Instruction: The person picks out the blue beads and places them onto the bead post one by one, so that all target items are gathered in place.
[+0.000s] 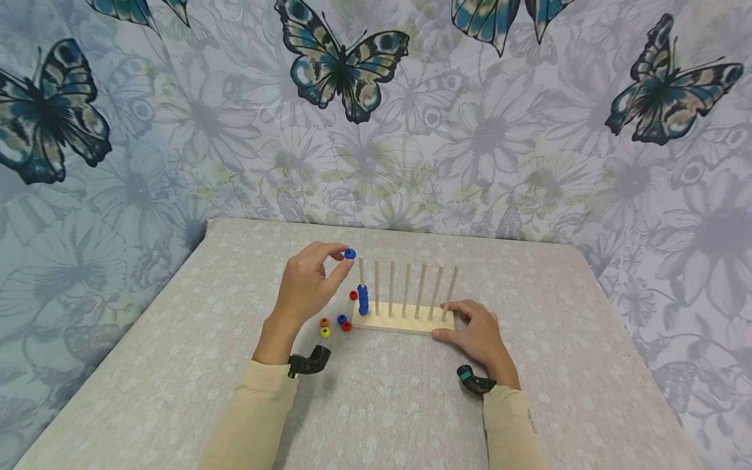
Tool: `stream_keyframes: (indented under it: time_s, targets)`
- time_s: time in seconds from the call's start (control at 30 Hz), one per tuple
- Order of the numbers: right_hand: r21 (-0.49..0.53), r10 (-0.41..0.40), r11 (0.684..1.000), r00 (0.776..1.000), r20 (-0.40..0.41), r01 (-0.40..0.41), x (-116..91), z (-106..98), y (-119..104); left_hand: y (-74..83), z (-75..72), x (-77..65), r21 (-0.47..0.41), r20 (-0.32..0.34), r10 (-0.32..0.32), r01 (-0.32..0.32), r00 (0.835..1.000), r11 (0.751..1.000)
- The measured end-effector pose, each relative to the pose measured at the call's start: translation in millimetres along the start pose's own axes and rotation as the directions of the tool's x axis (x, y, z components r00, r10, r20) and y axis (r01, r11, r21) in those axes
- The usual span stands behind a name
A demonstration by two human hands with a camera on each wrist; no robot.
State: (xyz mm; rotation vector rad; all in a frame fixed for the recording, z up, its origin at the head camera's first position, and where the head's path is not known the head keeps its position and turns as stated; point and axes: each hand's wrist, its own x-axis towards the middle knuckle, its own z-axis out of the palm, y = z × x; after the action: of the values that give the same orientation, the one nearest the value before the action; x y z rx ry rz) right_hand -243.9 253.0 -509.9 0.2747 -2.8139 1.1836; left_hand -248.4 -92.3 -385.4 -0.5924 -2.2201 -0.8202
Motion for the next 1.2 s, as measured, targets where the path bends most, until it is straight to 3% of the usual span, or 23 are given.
stream_keyframes:
  time_s: [0.47, 1.2]
  targets:
    - [0.001, 0.010, 1.000, 1.000, 0.006, -0.010, 0.8, 1.3, -0.1, 5.7, 3.2, 0.7, -0.012, -0.009, 0.030, -0.030, 1.000, 0.999]
    - [0.010, 0.011, 1.000, 1.000, 0.004, -0.011, -0.2, -0.8, -2.3, 8.6, 10.5, -0.5, -0.022, 0.016, 0.021, -0.021, 1.000, 1.000]
